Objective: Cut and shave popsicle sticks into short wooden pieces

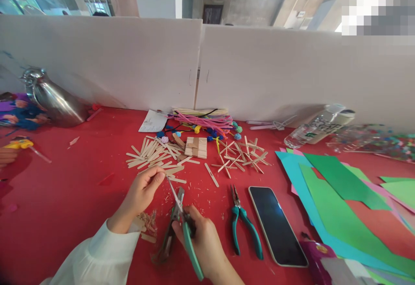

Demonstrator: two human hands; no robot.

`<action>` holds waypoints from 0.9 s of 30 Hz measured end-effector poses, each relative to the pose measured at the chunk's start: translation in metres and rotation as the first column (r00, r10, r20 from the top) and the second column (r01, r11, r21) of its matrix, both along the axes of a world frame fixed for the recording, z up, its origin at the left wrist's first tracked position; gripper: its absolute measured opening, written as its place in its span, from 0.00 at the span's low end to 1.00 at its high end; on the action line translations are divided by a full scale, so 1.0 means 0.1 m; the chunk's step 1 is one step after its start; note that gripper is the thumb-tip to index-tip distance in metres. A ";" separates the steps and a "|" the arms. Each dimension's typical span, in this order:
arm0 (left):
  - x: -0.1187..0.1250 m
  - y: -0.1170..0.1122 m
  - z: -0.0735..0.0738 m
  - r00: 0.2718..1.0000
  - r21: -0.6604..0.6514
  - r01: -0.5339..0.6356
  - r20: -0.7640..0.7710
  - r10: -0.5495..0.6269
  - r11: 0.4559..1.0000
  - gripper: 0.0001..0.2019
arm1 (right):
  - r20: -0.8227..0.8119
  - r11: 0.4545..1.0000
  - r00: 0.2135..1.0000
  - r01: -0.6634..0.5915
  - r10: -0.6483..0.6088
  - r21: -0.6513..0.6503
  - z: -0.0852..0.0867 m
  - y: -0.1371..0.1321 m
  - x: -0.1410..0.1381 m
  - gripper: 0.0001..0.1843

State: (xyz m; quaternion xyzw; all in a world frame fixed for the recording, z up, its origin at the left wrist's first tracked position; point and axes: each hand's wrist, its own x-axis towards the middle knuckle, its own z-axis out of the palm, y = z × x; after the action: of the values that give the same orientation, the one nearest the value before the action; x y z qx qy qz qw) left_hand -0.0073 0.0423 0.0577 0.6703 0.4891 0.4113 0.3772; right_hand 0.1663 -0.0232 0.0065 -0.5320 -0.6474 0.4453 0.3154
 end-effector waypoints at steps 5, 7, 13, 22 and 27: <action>-0.03 0.00 0.00 0.997 -0.078 0.042 0.066 -0.037 0.996 0.14 | -0.140 0.988 0.988 -0.086 0.068 -0.127 0.10 0.03 0.01 0.13; -0.03 -0.01 0.01 0.997 -0.075 0.043 0.071 -0.038 0.996 0.14 | -0.190 0.980 0.978 -0.117 0.086 -0.158 0.13 0.03 0.01 0.14; -0.01 -0.02 0.03 0.995 -0.072 0.026 0.097 -0.019 0.997 0.14 | -0.252 0.969 0.963 -0.150 0.098 -0.195 0.14 0.00 0.00 0.17; 0.03 -0.02 -0.02 0.998 -0.082 -0.037 0.044 0.041 0.996 0.16 | -0.380 0.934 0.915 -0.244 0.133 -0.260 0.14 0.01 0.02 0.22; 0.05 -0.03 -0.02 0.991 -0.005 -0.084 -0.103 0.083 0.996 0.15 | -0.208 0.966 0.975 -0.123 0.076 -0.227 0.12 -0.01 -0.02 0.19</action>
State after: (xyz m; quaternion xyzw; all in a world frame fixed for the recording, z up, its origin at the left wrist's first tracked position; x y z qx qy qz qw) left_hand -0.0027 0.0389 0.0553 0.6676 0.5374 0.3895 0.3372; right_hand 0.1642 -0.0239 0.0190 -0.4859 -0.5807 0.5858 0.2890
